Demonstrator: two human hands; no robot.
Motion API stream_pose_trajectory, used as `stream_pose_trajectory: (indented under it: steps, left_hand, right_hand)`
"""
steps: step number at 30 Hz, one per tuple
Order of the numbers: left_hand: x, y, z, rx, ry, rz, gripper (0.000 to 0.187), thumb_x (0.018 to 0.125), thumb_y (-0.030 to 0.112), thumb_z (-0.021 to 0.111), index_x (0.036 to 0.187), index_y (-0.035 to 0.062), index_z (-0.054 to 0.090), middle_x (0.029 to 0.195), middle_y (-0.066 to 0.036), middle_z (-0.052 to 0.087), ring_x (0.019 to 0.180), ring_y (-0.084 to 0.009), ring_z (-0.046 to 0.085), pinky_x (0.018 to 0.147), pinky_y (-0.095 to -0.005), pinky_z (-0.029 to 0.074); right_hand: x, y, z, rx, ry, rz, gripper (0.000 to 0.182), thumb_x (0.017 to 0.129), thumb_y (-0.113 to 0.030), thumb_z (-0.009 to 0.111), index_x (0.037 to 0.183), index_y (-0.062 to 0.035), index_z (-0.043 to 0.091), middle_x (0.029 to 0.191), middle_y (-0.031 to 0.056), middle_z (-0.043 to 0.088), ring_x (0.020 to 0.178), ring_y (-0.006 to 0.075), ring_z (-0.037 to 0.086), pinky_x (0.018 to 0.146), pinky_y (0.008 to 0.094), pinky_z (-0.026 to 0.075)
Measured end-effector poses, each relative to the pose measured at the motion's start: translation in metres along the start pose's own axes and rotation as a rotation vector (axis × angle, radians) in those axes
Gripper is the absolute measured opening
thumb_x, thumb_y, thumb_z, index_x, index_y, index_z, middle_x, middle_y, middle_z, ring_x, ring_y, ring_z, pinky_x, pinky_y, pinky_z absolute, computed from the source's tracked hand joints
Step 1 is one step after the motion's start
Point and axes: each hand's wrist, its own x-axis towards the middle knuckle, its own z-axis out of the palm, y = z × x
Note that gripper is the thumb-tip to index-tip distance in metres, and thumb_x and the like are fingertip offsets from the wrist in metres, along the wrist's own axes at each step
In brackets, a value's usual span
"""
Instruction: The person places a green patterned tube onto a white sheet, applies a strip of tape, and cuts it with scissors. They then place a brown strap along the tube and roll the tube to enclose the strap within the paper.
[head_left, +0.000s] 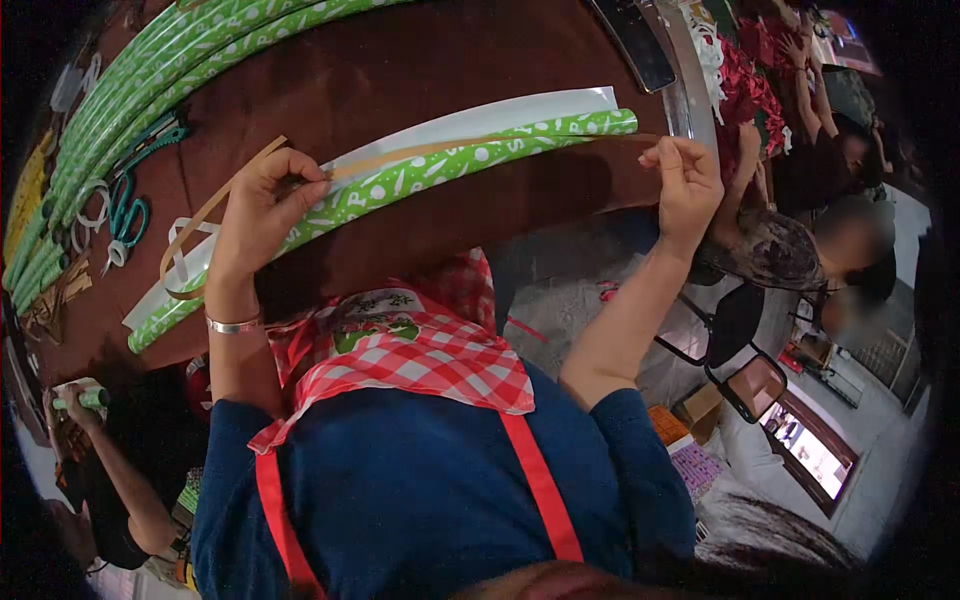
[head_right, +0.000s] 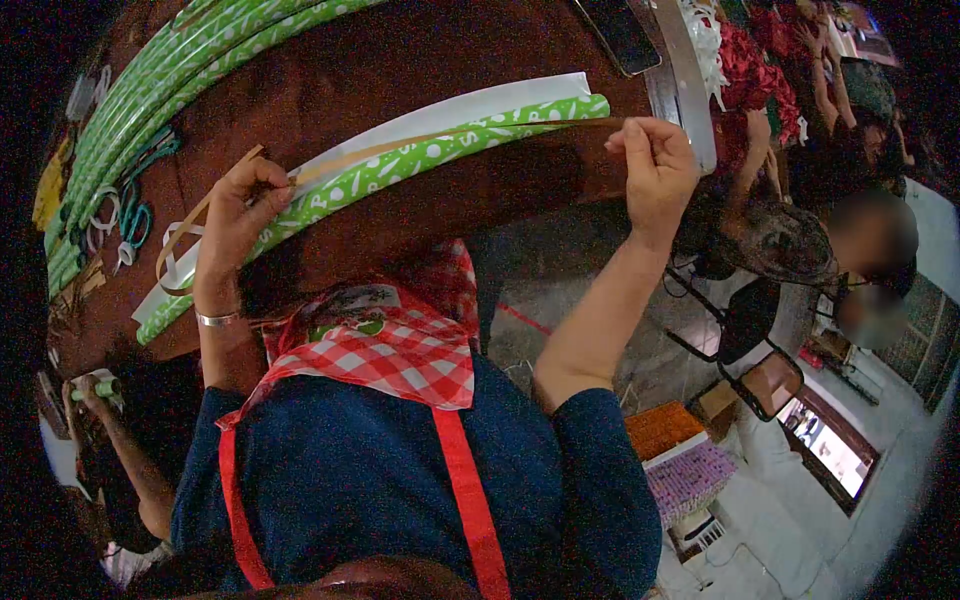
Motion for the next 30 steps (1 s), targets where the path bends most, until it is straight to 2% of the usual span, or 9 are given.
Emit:
stream_pose_trajectory:
  steps: [9,20,22,24,30]
  left_hand:
    - [0.001,0.0,-0.001,0.029,0.002,0.043,0.007,0.083,-0.001,0.067,0.087,0.0004,0.061,0.082,-0.001,0.061,0.077,-0.0073,0.056,0.068,-0.0213,0.046]
    - [0.001,-0.003,-0.002,0.083,-0.021,0.023,0.008,0.082,0.0,0.067,0.088,-0.0008,0.062,0.083,-0.001,0.061,0.076,-0.0083,0.057,0.068,-0.0219,0.046]
    - [0.0,0.0,-0.001,0.072,-0.015,0.012,0.007,0.082,-0.001,0.066,0.088,-0.001,0.062,0.083,-0.002,0.061,0.076,-0.0084,0.057,0.068,-0.0222,0.046]
    - [-0.001,0.002,-0.001,0.06,-0.006,0.001,0.007,0.082,-0.001,0.066,0.088,-0.0012,0.062,0.083,-0.002,0.062,0.077,-0.0084,0.057,0.069,-0.0224,0.046]
    - [-0.001,0.004,0.002,0.171,0.015,0.084,0.009,0.082,-0.002,0.063,0.091,-0.0023,0.062,0.084,-0.004,0.062,0.079,-0.0103,0.059,0.071,-0.0244,0.048]
  right_hand:
    - [0.003,0.004,-0.002,-0.097,-0.05,0.012,0.004,0.087,0.0,0.065,0.09,0.002,0.063,0.082,0.0072,0.067,0.077,0.0106,0.064,0.073,0.0228,0.052]
    - [0.028,0.009,-0.006,-0.232,-0.027,0.005,0.014,0.088,-0.006,0.066,0.098,0.0025,0.063,0.085,0.0037,0.066,0.076,0.0087,0.061,0.071,0.0208,0.048]
    - [0.036,0.008,-0.004,-0.204,-0.086,0.009,0.016,0.089,-0.007,0.065,0.102,0.0031,0.062,0.089,0.0039,0.065,0.08,0.0093,0.061,0.073,0.0214,0.048]
    - [0.046,0.011,-0.002,-0.325,-0.148,0.056,0.019,0.091,-0.008,0.062,0.106,0.0033,0.061,0.09,0.0045,0.065,0.083,0.0098,0.061,0.075,0.0225,0.048]
    - [0.062,0.033,-0.001,-0.479,-0.175,0.002,0.018,0.091,-0.007,0.059,0.107,0.0018,0.063,0.091,0.0034,0.065,0.084,0.0099,0.06,0.076,0.0231,0.047]
